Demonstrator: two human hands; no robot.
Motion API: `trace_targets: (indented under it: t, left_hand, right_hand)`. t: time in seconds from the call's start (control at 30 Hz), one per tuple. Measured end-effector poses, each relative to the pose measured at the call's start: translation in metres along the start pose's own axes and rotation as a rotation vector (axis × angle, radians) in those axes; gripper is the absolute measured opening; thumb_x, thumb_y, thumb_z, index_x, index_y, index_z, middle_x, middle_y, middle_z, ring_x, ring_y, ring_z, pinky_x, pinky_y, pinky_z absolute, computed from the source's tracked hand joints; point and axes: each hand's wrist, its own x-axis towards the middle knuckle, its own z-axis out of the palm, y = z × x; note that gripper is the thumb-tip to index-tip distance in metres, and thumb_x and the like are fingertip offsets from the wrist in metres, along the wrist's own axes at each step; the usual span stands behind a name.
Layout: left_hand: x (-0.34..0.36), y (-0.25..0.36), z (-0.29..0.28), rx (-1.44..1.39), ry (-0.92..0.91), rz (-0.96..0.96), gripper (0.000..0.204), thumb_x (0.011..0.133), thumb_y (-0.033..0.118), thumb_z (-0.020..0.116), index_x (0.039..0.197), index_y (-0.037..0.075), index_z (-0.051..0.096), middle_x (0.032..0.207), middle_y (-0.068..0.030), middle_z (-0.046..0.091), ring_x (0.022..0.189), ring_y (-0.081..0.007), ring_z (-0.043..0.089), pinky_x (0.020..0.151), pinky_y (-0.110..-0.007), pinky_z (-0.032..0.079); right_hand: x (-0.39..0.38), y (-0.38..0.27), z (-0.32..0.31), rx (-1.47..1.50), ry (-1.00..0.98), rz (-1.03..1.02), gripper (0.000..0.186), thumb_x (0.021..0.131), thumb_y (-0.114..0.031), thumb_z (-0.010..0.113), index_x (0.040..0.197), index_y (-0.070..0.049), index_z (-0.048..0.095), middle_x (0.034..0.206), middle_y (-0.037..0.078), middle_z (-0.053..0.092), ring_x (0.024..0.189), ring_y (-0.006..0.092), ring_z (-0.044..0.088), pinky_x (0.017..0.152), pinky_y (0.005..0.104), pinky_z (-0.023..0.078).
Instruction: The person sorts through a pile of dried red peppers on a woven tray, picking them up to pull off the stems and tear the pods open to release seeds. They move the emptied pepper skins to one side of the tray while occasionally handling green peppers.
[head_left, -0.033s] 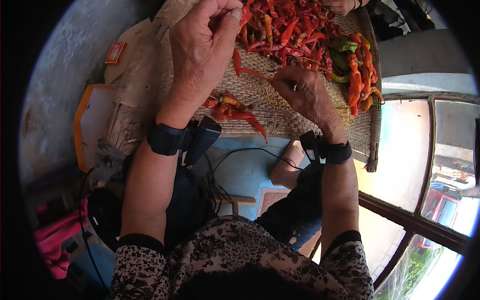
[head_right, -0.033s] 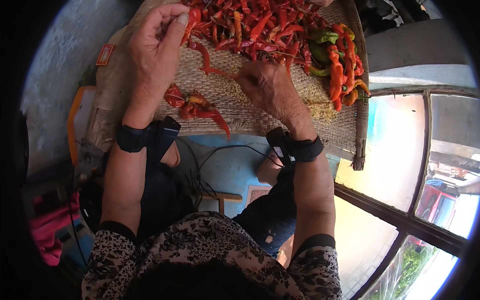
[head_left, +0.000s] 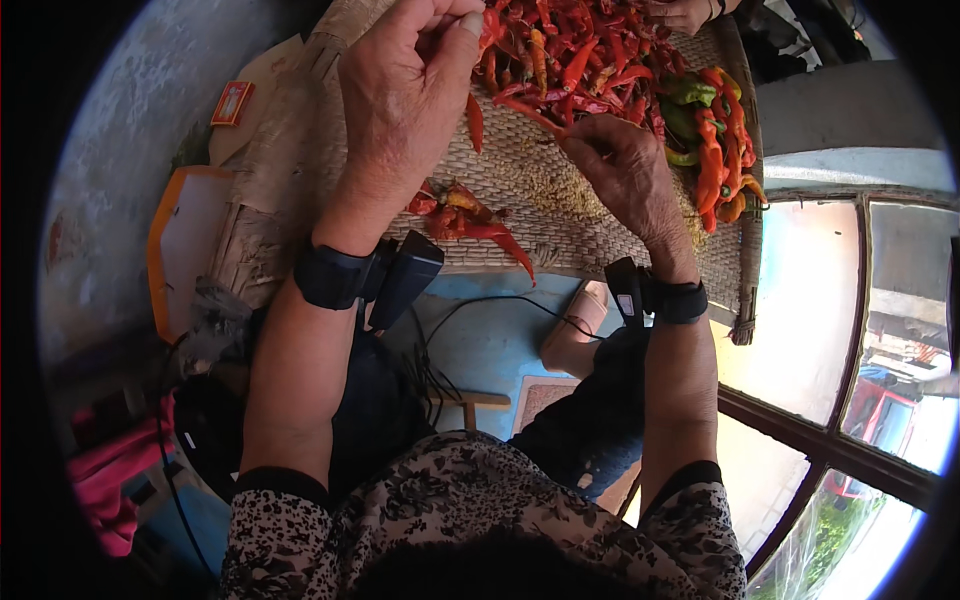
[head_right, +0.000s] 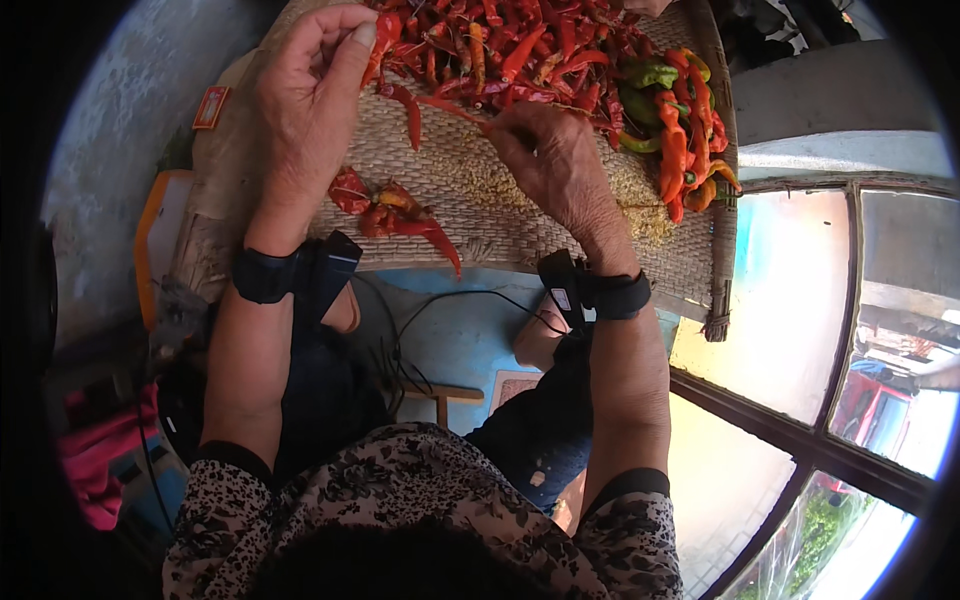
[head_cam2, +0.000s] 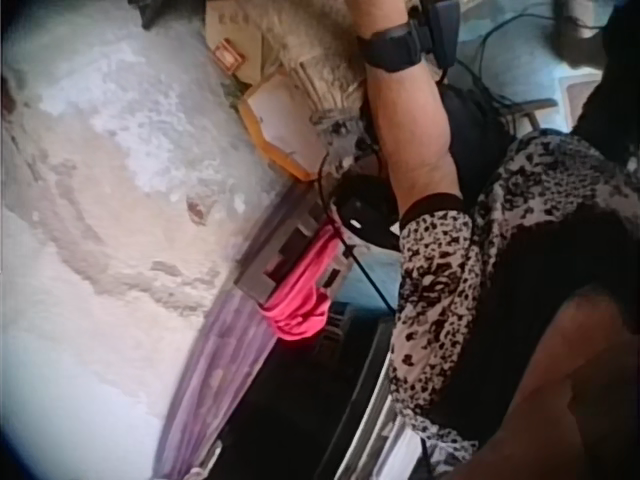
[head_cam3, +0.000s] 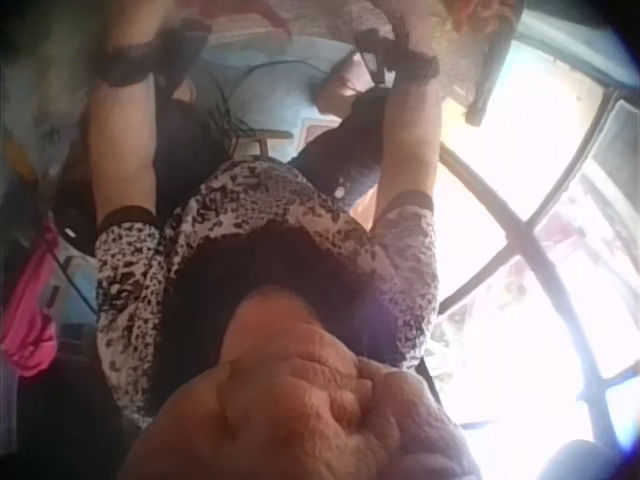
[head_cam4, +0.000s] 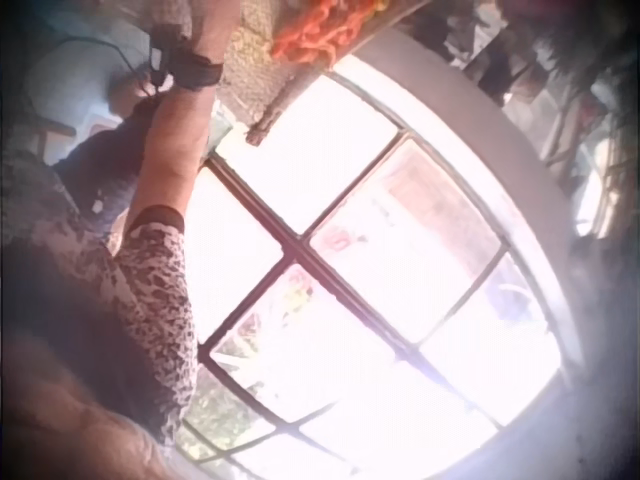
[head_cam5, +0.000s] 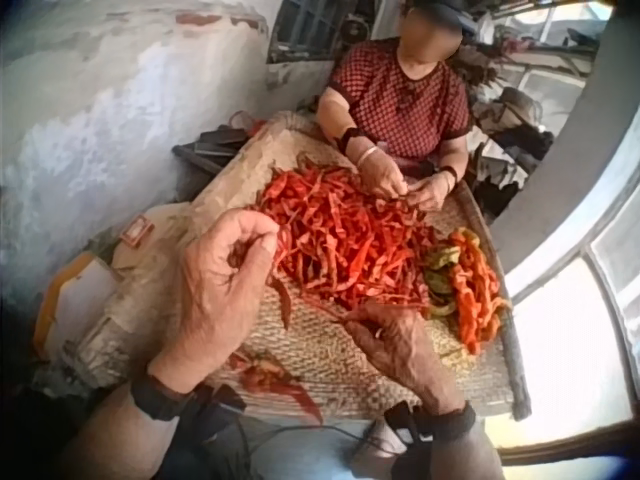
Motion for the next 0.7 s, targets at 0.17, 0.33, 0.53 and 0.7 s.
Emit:
trace_targets:
  t: [0.17, 0.33, 0.53, 0.7]
  left_hand:
    - [0.0, 0.009, 0.0, -0.033, 0.007, -0.032, 0.007, 0.093, 0.006, 0.055, 0.095, -0.001, 0.055, 0.074, 0.0004, 0.052, 0.065, -0.0056, 0.046, 0.059, -0.022, 0.039]
    - [-0.001, -0.01, 0.003, -0.058, 0.034, 0.017, 0.006, 0.093, 0.006, 0.055, 0.095, 0.0, 0.056, 0.076, 0.001, 0.053, 0.065, -0.0049, 0.046, 0.059, -0.021, 0.04]
    - [-0.003, -0.005, 0.004, -0.02, 0.038, -0.068, 0.006, 0.092, 0.005, 0.056, 0.095, 0.0, 0.057, 0.077, 0.0008, 0.054, 0.066, -0.0052, 0.048, 0.059, -0.021, 0.041]
    - [0.0, -0.006, 0.0, 0.014, 0.056, 0.036, 0.007, 0.09, 0.005, 0.059, 0.094, 0.0, 0.059, 0.077, -0.0017, 0.058, 0.068, -0.007, 0.052, 0.061, -0.023, 0.043]
  right_hand:
    - [0.012, -0.014, 0.007, -0.187, 0.283, -0.054, 0.023, 0.085, -0.017, 0.068, 0.1, 0.001, 0.065, 0.085, 0.015, 0.067, 0.072, 0.0277, 0.066, 0.064, 0.0367, 0.053]
    - [-0.002, -0.048, 0.055, 0.066, -0.21, -0.109, 0.031, 0.083, -0.028, 0.07, 0.101, -0.003, 0.066, 0.09, 0.016, 0.066, 0.077, 0.0302, 0.067, 0.066, 0.0392, 0.053]
    - [0.001, -0.055, 0.058, -0.139, -0.327, -0.141, 0.021, 0.081, -0.018, 0.068, 0.098, -0.007, 0.069, 0.091, 0.012, 0.067, 0.079, 0.0303, 0.065, 0.073, 0.0381, 0.052]
    - [0.003, -0.039, 0.032, 0.017, -0.344, 0.089, 0.017, 0.076, -0.013, 0.072, 0.089, -0.004, 0.067, 0.08, 0.009, 0.064, 0.073, 0.0202, 0.064, 0.066, 0.0325, 0.051]
